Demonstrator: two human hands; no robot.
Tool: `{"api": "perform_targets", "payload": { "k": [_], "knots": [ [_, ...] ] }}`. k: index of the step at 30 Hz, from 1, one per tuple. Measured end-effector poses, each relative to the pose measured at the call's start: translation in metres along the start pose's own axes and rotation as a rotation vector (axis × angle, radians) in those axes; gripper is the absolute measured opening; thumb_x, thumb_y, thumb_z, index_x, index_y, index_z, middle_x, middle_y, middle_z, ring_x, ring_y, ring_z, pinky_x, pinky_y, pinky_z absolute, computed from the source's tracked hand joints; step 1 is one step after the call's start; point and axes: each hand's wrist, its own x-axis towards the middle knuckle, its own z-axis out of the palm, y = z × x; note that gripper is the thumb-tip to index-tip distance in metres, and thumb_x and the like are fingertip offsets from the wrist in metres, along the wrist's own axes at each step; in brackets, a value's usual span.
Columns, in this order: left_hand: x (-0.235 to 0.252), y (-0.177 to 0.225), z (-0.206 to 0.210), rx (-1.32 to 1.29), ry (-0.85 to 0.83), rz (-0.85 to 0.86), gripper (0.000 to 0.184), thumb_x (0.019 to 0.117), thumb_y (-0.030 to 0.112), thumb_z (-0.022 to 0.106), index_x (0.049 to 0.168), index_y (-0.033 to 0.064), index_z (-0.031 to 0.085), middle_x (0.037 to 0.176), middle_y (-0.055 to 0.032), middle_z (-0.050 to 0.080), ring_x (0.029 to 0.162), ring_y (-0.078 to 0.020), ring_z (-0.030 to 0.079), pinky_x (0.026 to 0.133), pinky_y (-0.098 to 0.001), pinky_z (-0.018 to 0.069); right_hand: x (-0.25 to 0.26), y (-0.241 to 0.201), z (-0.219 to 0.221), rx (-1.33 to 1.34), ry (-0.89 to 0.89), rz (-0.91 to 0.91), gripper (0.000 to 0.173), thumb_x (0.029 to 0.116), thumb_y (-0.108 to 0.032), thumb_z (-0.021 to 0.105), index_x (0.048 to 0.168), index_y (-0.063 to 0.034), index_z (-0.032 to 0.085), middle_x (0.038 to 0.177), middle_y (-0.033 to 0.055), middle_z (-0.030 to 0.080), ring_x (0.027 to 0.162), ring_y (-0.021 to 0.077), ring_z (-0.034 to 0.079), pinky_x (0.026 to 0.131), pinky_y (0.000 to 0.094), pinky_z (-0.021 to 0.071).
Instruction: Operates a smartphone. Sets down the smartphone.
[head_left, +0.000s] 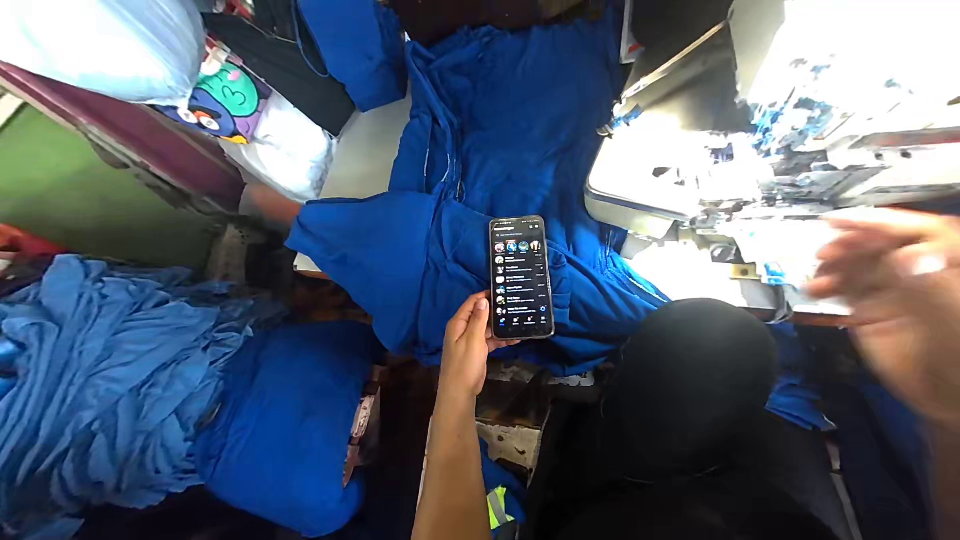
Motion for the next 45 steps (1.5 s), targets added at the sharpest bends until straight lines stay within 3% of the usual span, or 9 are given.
{"api": "perform_targets", "payload": {
  "k": [7, 12, 16, 21, 25, 32, 36, 41, 45],
  "knots": [
    [-0.011, -0.002, 0.007, -0.109, 0.06, 0.006, 0.031, 0.1096, 0.01, 0.037, 0.128, -0.0033, 0.058, 0.101, -0.0118, 0.074, 0.078, -0.0189, 0.075, 0.063, -0.0328, 0.0641, 0.004, -0.005, 0.138, 0.314, -0.245, 0.592, 0.037, 0.1071, -0.026, 0.045, 0.135, -0.0045, 0.057, 0.114, 0.0074, 0.068, 0.102, 0.0168, 0.068, 0.085, 0.0323, 0.0566],
    [-0.015, -0.008, 0.01, -0.041, 0.059, 0.104, 0.027, 0.1062, 0.008, 0.04, 0.127, -0.0023, 0.055, 0.108, -0.0111, 0.068, 0.081, -0.0189, 0.074, 0.063, -0.0345, 0.0647, 0.005, 0.007, 0.167, 0.288, -0.19, 0.891, 0.039, 0.1097, -0.032, 0.046, 0.139, -0.0073, 0.054, 0.126, 0.0106, 0.063, 0.109, 0.0201, 0.064, 0.087, 0.0376, 0.054],
    [-0.021, -0.023, 0.012, 0.05, 0.108, 0.272, 0.031, 0.1029, 0.009, 0.045, 0.129, -0.0043, 0.056, 0.12, -0.0152, 0.057, 0.087, -0.0202, 0.072, 0.063, -0.0353, 0.0659, 0.007, 0.018, 0.17, 0.395, -0.171, 0.951, 0.04, 0.1114, -0.034, 0.04, 0.138, -0.0071, 0.054, 0.11, 0.0106, 0.068, 0.094, 0.0198, 0.069, 0.081, 0.0355, 0.0565],
    [-0.03, -0.029, 0.007, 0.091, 0.02, 0.563, 0.029, 0.104, 0.009, 0.042, 0.126, -0.0032, 0.057, 0.117, -0.0099, 0.057, 0.094, -0.016, 0.069, 0.067, -0.0316, 0.0649, 0.003, 0.025, 0.169, 0.496, -0.325, 0.808, 0.046, 0.1124, -0.037, 0.028, 0.137, -0.0083, 0.056, 0.108, 0.0081, 0.07, 0.094, 0.0159, 0.068, 0.079, 0.0309, 0.0546],
    [-0.038, -0.023, 0.012, 0.166, -0.131, 0.7, 0.027, 0.1067, 0.014, 0.045, 0.124, 0.0036, 0.062, 0.119, -0.0031, 0.06, 0.108, -0.0088, 0.061, 0.089, -0.0246, 0.0556, -0.007, 0.03, 0.163, 0.824, -0.491, 0.608, 0.05, 0.1095, -0.037, 0.03, 0.15, -0.0082, 0.036, 0.136, 0.0159, 0.061, 0.125, 0.0264, 0.062, 0.107, 0.0475, 0.0513],
    [-0.043, -0.015, 0.015, 0.216, -0.187, 0.671, 0.027, 0.1034, 0.022, 0.055, 0.124, 0.0081, 0.067, 0.121, -0.0032, 0.058, 0.112, -0.0102, 0.057, 0.093, -0.0242, 0.0527, -0.018, 0.03, 0.134, 0.98, -0.675, 0.619, 0.069, 0.101, -0.069, 0.036, 0.15, -0.0205, 0.038, 0.141, 0.0154, 0.059, 0.122, 0.0358, 0.064, 0.088, 0.0528, 0.0607],
    [-0.049, -0.004, 0.013, 0.147, -0.312, 0.608, 0.031, 0.0996, 0.026, 0.064, 0.125, 0.008, 0.063, 0.129, -0.0056, 0.056, 0.117, -0.0153, 0.059, 0.091, -0.0288, 0.0572, -0.021, 0.032, 0.126, 0.999, -0.714, 0.529, 0.07, 0.0991, -0.07, 0.041, 0.147, -0.0195, 0.043, 0.136, 0.0149, 0.063, 0.113, 0.0329, 0.069, 0.077, 0.0461, 0.0635],
    [-0.044, 0.024, 0.033, -0.158, -0.474, 0.409, 0.066, 0.0975, 0.041, 0.064, 0.149, 0.0047, 0.044, 0.135, -0.0116, 0.061, 0.121, -0.0233, 0.062, 0.101, -0.0429, 0.0543, -0.014, 0.029, 0.115, 0.993, -0.715, 0.454, 0.072, 0.0967, -0.071, 0.046, 0.147, -0.0195, 0.044, 0.136, 0.0151, 0.063, 0.112, 0.0317, 0.069, 0.076, 0.0437, 0.0637],
    [-0.029, 0.054, 0.062, -0.253, -0.585, 0.395, 0.053, 0.1026, 0.025, 0.051, 0.152, 0.0085, 0.04, 0.135, -0.0089, 0.063, 0.117, -0.019, 0.065, 0.1, -0.0387, 0.0551, 0.005, 0.02, 0.103, 0.842, -0.69, 0.361, 0.076, 0.0922, -0.075, 0.051, 0.148, -0.0231, 0.043, 0.133, 0.013, 0.064, 0.11, 0.0287, 0.071, 0.071, 0.0404, 0.064]
  ]
}}
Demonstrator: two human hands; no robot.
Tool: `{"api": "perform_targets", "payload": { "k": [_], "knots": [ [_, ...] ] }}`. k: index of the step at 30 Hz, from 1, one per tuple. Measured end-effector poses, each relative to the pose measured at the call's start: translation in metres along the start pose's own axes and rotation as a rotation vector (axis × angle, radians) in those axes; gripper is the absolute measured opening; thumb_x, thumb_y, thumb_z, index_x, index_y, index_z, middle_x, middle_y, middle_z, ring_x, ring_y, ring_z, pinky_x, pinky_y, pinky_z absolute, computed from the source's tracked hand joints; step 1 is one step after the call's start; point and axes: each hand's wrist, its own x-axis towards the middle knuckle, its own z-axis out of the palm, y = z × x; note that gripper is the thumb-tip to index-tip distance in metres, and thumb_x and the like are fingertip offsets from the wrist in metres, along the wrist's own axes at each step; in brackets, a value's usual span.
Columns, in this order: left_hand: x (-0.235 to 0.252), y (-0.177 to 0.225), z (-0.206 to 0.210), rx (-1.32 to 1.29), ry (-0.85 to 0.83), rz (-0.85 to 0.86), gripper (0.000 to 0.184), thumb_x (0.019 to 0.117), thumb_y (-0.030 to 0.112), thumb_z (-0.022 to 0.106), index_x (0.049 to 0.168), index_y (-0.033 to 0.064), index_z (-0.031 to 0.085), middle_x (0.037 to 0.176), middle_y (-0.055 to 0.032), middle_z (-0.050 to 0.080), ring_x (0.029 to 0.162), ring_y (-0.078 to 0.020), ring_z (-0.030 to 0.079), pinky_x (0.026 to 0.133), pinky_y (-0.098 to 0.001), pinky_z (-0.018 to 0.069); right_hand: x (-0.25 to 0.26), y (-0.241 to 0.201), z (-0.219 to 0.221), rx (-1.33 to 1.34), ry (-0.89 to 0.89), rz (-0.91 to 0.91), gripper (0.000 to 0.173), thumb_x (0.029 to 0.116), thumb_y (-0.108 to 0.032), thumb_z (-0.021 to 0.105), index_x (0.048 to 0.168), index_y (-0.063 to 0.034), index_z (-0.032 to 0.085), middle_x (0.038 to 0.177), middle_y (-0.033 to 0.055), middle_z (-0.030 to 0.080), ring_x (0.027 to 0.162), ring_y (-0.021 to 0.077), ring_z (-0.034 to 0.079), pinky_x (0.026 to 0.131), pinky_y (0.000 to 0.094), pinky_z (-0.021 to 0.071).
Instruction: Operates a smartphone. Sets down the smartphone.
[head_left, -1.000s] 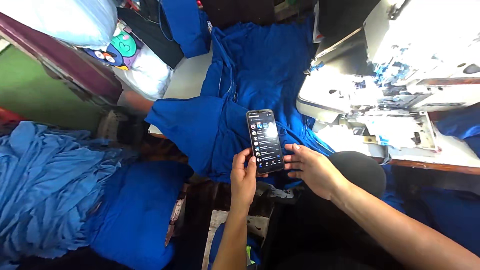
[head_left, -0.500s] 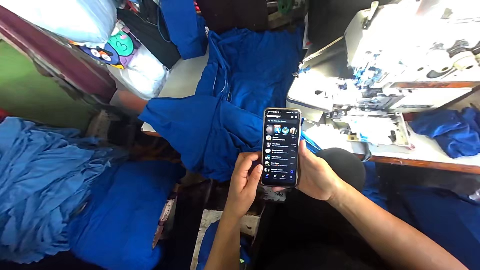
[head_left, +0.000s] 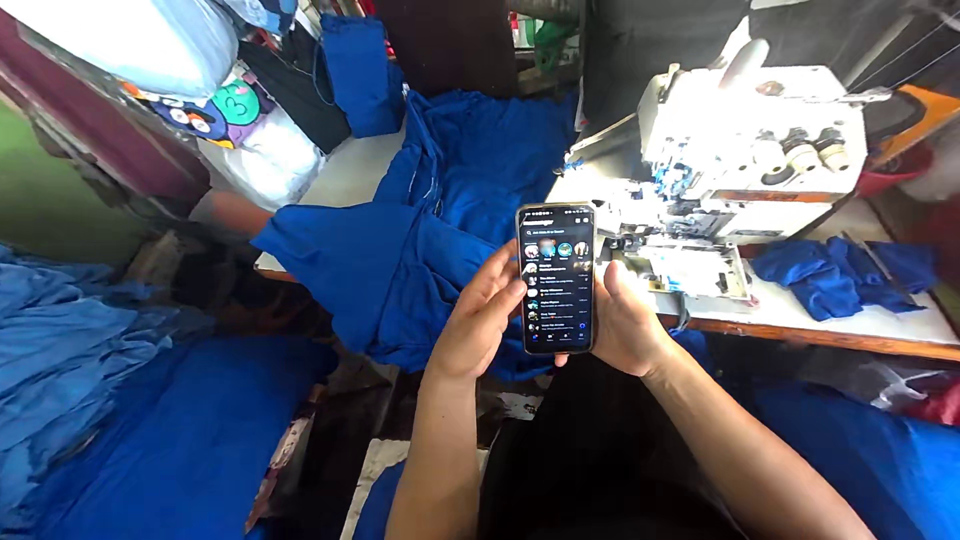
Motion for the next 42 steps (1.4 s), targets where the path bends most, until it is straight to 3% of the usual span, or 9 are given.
{"api": "perform_targets", "payload": {
  "k": [3, 6, 15, 18, 22, 26, 31, 37, 42],
  "knots": [
    [0.03, 0.008, 0.011, -0.019, 0.024, 0.004, 0.047, 0.0991, 0.009, 0.041, 0.146, 0.0098, 0.045, 0.124, -0.0073, 0.066, 0.105, -0.0159, 0.069, 0.09, -0.0353, 0.0591, 0.005, -0.016, -0.006, -0.079, 0.044, -0.043, 0.077, 0.0903, -0.076, 0.052, 0.148, -0.0255, 0.043, 0.133, 0.0119, 0.065, 0.108, 0.0274, 0.071, 0.07, 0.0388, 0.064],
    [0.051, 0.004, 0.019, -0.006, 0.087, -0.008, 0.042, 0.0993, 0.008, 0.04, 0.14, 0.0111, 0.049, 0.12, -0.006, 0.067, 0.097, -0.0135, 0.07, 0.083, -0.0325, 0.0602, 0.012, -0.021, -0.014, -0.148, 0.11, -0.115, 0.076, 0.0919, -0.075, 0.051, 0.147, -0.0228, 0.04, 0.129, 0.0129, 0.066, 0.103, 0.0271, 0.073, 0.067, 0.0377, 0.0639],
    [0.042, -0.039, 0.019, -0.083, 0.365, 0.029, 0.037, 0.0986, -0.002, 0.046, 0.133, 0.0101, 0.05, 0.112, -0.0063, 0.068, 0.096, -0.015, 0.071, 0.083, -0.0349, 0.0611, 0.006, -0.013, -0.01, -0.322, 0.168, -0.106, 0.057, 0.1028, -0.056, 0.05, 0.147, -0.0248, 0.034, 0.129, 0.0076, 0.066, 0.105, 0.021, 0.073, 0.063, 0.0309, 0.0638],
    [0.042, -0.041, 0.018, -0.035, 0.409, 0.086, 0.035, 0.0983, -0.003, 0.049, 0.131, 0.009, 0.05, 0.112, -0.0066, 0.067, 0.094, -0.0143, 0.071, 0.08, -0.0328, 0.0613, 0.007, -0.008, -0.019, -0.324, 0.106, -0.114, 0.061, 0.1035, -0.054, 0.05, 0.153, -0.0243, 0.032, 0.133, 0.0137, 0.064, 0.109, 0.0265, 0.071, 0.07, 0.0362, 0.0646],
    [0.041, -0.043, 0.016, -0.013, 0.4, 0.108, 0.034, 0.0984, -0.002, 0.052, 0.13, 0.0093, 0.05, 0.113, -0.0061, 0.067, 0.093, -0.013, 0.07, 0.077, -0.0296, 0.061, 0.006, -0.011, -0.014, -0.374, 0.136, -0.111, 0.069, 0.1005, -0.059, 0.052, 0.151, -0.0183, 0.029, 0.132, 0.0047, 0.065, 0.111, 0.019, 0.071, 0.068, 0.0319, 0.0647],
    [0.038, -0.043, 0.013, -0.08, 0.337, 0.101, 0.038, 0.098, -0.002, 0.048, 0.134, 0.0084, 0.049, 0.117, -0.0081, 0.067, 0.095, -0.0152, 0.07, 0.078, -0.0318, 0.0613, 0.004, -0.008, -0.026, -0.32, 0.071, -0.134, 0.069, 0.1024, -0.054, 0.053, 0.159, -0.0241, 0.028, 0.139, 0.0157, 0.06, 0.112, 0.0299, 0.07, 0.072, 0.041, 0.0651],
    [0.034, -0.042, 0.007, -0.176, 0.257, 0.095, 0.05, 0.0917, -0.002, 0.044, 0.14, 0.0098, 0.047, 0.125, -0.0086, 0.064, 0.102, -0.0162, 0.068, 0.082, -0.0349, 0.0603, 0.003, -0.008, -0.025, -0.333, 0.073, -0.172, 0.068, 0.1033, -0.051, 0.054, 0.162, -0.0339, 0.024, 0.143, 0.0162, 0.058, 0.112, 0.0303, 0.07, 0.071, 0.04, 0.0649],
    [0.034, -0.041, 0.005, -0.21, 0.211, 0.079, 0.06, 0.0881, -0.003, 0.043, 0.147, 0.0098, 0.042, 0.132, -0.0099, 0.061, 0.105, -0.0177, 0.068, 0.082, -0.0363, 0.0606, 0.001, -0.006, -0.022, -0.312, 0.108, -0.184, 0.065, 0.1041, -0.03, 0.056, 0.161, -0.0302, 0.026, 0.141, 0.0168, 0.058, 0.111, 0.0294, 0.069, 0.072, 0.0399, 0.0643],
    [0.034, -0.044, 0.004, -0.254, 0.147, 0.074, 0.066, 0.0913, -0.003, 0.04, 0.155, 0.0136, 0.035, 0.138, -0.0112, 0.058, 0.109, -0.0194, 0.067, 0.085, -0.0371, 0.0601, -0.001, -0.006, -0.019, -0.329, 0.16, -0.204, 0.076, 0.0963, -0.007, 0.058, 0.161, -0.029, 0.025, 0.138, 0.0153, 0.06, 0.109, 0.0285, 0.07, 0.073, 0.0416, 0.0645]
  ]
}}
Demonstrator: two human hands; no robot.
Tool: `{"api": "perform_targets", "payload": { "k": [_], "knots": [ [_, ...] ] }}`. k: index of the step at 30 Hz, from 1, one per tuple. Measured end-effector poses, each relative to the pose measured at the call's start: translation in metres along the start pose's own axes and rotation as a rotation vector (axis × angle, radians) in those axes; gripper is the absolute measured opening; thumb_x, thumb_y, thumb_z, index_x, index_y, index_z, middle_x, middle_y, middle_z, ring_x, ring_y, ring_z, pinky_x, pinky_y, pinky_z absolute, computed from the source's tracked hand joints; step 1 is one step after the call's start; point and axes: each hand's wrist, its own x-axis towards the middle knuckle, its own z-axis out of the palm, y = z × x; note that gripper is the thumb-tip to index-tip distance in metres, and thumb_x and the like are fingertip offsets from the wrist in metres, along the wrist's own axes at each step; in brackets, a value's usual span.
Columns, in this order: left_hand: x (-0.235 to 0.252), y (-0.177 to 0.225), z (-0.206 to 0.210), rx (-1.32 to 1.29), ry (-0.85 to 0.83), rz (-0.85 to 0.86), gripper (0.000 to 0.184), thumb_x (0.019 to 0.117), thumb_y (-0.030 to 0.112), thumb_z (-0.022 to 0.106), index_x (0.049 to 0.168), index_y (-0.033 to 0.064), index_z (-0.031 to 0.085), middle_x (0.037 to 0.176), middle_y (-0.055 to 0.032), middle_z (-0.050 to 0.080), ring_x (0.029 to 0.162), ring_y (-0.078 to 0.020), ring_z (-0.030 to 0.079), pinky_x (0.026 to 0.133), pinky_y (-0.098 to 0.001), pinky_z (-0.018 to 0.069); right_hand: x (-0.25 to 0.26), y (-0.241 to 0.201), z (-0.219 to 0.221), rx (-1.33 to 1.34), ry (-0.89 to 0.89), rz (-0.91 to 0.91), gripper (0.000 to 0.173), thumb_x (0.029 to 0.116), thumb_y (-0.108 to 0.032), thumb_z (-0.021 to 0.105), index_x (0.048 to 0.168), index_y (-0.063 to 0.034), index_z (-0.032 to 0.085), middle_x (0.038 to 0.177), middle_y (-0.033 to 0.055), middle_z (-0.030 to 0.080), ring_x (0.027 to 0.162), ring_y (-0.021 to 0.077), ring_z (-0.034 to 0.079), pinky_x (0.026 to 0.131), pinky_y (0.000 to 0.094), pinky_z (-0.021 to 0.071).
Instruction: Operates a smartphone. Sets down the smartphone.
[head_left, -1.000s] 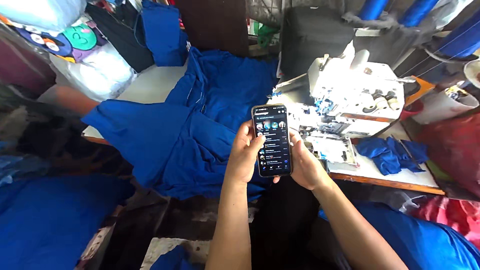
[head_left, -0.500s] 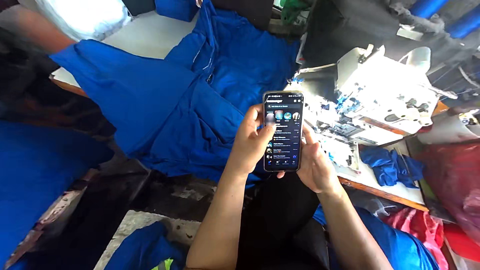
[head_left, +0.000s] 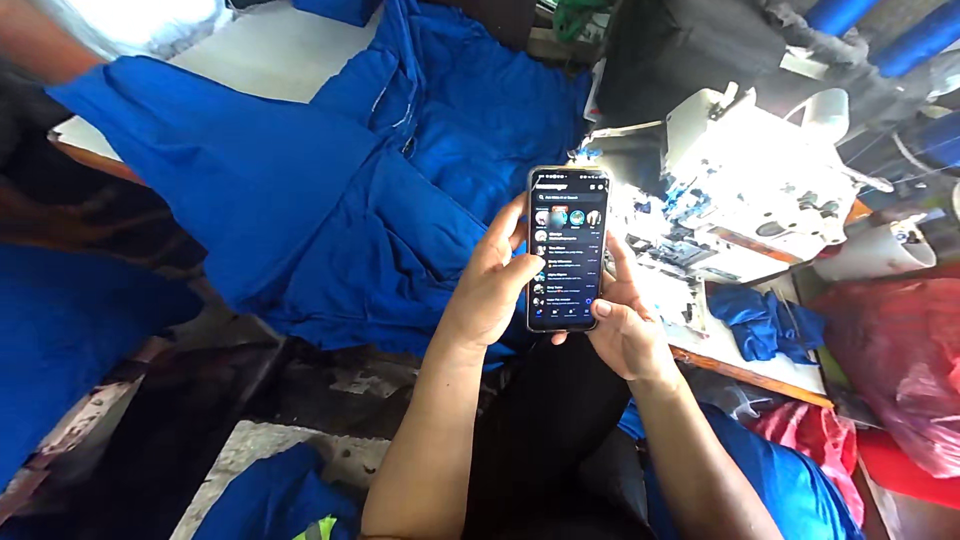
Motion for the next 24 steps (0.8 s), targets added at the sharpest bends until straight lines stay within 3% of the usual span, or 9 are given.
{"api": "perform_targets", "payload": {
  "k": [7, 11, 17, 21, 24],
  "knots": [
    [0.0011, -0.0082, -0.0037, -0.105, -0.212, -0.101, 0.081, 0.0942, -0.001, 0.041, 0.163, 0.0307, 0.012, 0.146, -0.0126, 0.051, 0.116, -0.0245, 0.065, 0.088, -0.0413, 0.0602, -0.0026, -0.0014, -0.0022, 0.029, 0.035, -0.025, 0.086, 0.0894, 0.0, 0.059, 0.162, -0.0294, 0.024, 0.136, 0.0144, 0.06, 0.108, 0.0279, 0.07, 0.075, 0.0429, 0.0643],
    [-0.0017, -0.0087, -0.009, -0.074, -0.338, -0.177, 0.092, 0.0936, 0.003, 0.049, 0.162, 0.037, -0.002, 0.143, -0.0098, 0.053, 0.111, -0.0218, 0.067, 0.085, -0.0368, 0.0614, -0.0052, -0.0031, -0.0031, 0.058, 0.068, -0.033, 0.087, 0.0863, 0.006, 0.053, 0.161, -0.0286, 0.026, 0.138, 0.0133, 0.06, 0.107, 0.0277, 0.07, 0.075, 0.0447, 0.0638],
    [-0.0016, -0.0081, -0.0068, -0.105, -0.285, -0.13, 0.088, 0.0896, -0.005, 0.044, 0.162, 0.0305, 0.008, 0.144, -0.0102, 0.052, 0.11, -0.0205, 0.067, 0.084, -0.0368, 0.0613, -0.0042, -0.0021, -0.0031, 0.041, 0.059, -0.018, 0.093, 0.0846, 0.01, 0.051, 0.163, -0.0292, 0.021, 0.139, 0.0135, 0.058, 0.11, 0.0279, 0.069, 0.077, 0.0454, 0.0636],
    [-0.0015, -0.0087, -0.0071, -0.125, -0.289, -0.122, 0.09, 0.0866, -0.007, 0.042, 0.162, 0.029, 0.009, 0.142, -0.0108, 0.053, 0.107, -0.02, 0.068, 0.08, -0.0354, 0.0622, -0.0045, -0.0025, -0.0019, 0.005, 0.073, -0.012, 0.093, 0.0848, 0.013, 0.047, 0.164, -0.0288, 0.02, 0.139, 0.0141, 0.059, 0.11, 0.0286, 0.07, 0.077, 0.0454, 0.0639],
    [-0.0017, -0.0095, -0.0083, -0.127, -0.29, -0.13, 0.091, 0.0874, -0.006, 0.043, 0.162, 0.0303, 0.006, 0.143, -0.0103, 0.053, 0.111, -0.0203, 0.067, 0.085, -0.0368, 0.0615, -0.0041, -0.0019, 0.0001, -0.016, 0.102, -0.012, 0.092, 0.0872, 0.013, 0.051, 0.163, -0.0291, 0.022, 0.135, 0.0146, 0.061, 0.107, 0.028, 0.071, 0.075, 0.0438, 0.0644]
  ]
}}
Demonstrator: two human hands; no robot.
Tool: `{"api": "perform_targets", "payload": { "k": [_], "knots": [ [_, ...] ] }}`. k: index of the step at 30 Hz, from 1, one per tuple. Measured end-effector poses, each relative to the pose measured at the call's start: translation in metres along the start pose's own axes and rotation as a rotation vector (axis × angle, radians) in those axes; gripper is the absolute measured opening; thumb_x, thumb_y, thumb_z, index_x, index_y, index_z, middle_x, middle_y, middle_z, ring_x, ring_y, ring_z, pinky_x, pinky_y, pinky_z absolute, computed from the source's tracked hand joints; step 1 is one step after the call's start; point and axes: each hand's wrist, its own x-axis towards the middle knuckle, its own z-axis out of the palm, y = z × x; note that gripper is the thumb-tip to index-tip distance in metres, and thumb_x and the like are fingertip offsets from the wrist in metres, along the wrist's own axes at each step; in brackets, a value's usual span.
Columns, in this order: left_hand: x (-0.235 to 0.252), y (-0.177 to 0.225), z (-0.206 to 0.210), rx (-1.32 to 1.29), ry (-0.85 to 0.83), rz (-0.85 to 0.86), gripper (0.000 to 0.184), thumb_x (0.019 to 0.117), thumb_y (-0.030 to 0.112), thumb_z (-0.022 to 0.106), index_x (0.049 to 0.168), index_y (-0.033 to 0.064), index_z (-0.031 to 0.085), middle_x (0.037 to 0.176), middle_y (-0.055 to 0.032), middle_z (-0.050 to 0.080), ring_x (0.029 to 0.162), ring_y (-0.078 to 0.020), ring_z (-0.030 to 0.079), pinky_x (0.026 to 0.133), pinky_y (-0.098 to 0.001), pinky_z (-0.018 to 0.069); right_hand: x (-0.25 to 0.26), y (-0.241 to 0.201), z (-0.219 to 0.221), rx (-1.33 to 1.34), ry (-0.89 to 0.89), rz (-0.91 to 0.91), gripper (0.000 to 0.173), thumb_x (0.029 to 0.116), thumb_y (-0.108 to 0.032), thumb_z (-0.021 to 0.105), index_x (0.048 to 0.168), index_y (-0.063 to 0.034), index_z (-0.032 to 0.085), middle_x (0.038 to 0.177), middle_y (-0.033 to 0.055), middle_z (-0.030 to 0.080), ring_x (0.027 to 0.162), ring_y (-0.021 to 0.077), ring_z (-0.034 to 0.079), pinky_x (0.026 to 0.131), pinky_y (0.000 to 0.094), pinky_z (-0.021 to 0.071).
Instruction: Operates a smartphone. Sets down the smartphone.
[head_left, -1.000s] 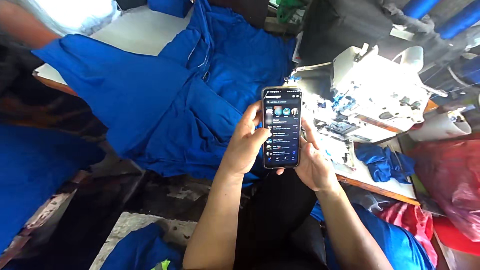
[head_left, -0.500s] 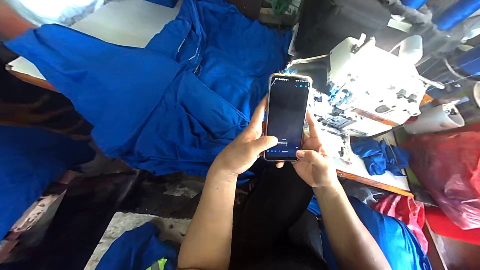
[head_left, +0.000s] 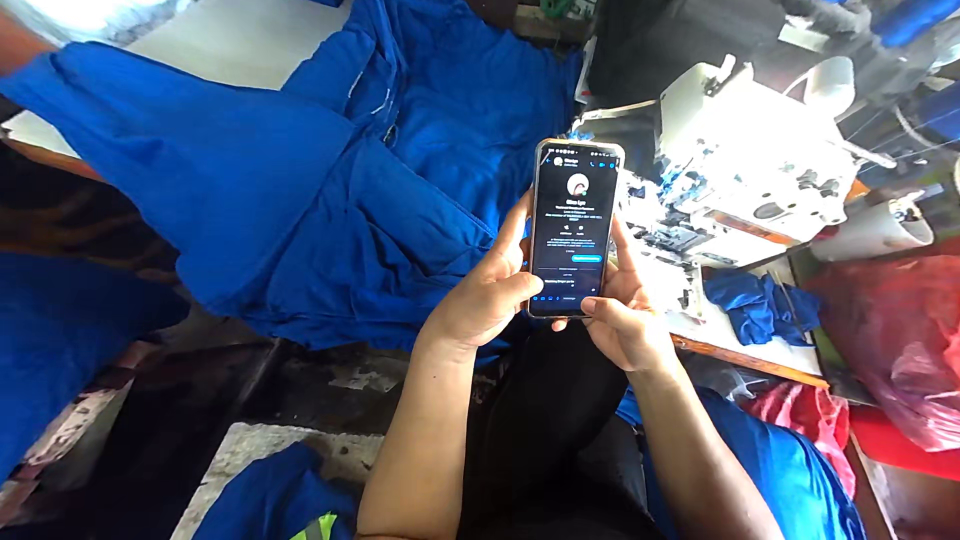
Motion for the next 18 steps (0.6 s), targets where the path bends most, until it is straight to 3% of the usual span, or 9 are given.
{"api": "perform_targets", "payload": {
  "k": [3, 7, 18],
  "knots": [
    [-0.0002, -0.0003, 0.0014, 0.025, 0.013, -0.001, 0.092, 0.0857, -0.005, 0.043, 0.162, 0.0299, 0.006, 0.142, -0.0098, 0.054, 0.112, -0.02, 0.067, 0.087, -0.0377, 0.0607, -0.0002, 0.0006, 0.0043, -0.062, 0.054, 0.001, 0.092, 0.0886, 0.013, 0.059, 0.162, -0.0299, 0.025, 0.13, 0.0145, 0.065, 0.102, 0.0261, 0.073, 0.073, 0.0392, 0.0651],
    [-0.0006, -0.0025, -0.0001, 0.014, 0.015, 0.002, 0.092, 0.0864, -0.007, 0.043, 0.162, 0.0292, 0.005, 0.142, -0.0106, 0.053, 0.112, -0.0202, 0.067, 0.088, -0.0376, 0.0602, -0.0002, 0.0025, 0.0074, -0.144, 0.099, -0.007, 0.092, 0.0889, 0.015, 0.059, 0.162, -0.0308, 0.027, 0.127, 0.0147, 0.066, 0.093, 0.0255, 0.074, 0.066, 0.0367, 0.0654],
    [-0.0006, -0.002, 0.0011, 0.036, 0.018, 0.012, 0.091, 0.0847, -0.007, 0.042, 0.161, 0.0278, 0.008, 0.141, -0.0109, 0.054, 0.111, -0.0204, 0.067, 0.084, -0.037, 0.0612, -0.0017, 0.0008, 0.005, -0.11, 0.052, -0.021, 0.084, 0.0911, 0.01, 0.046, 0.163, -0.0255, 0.021, 0.132, 0.0116, 0.063, 0.103, 0.0233, 0.072, 0.071, 0.039, 0.0649]
  ]
}}
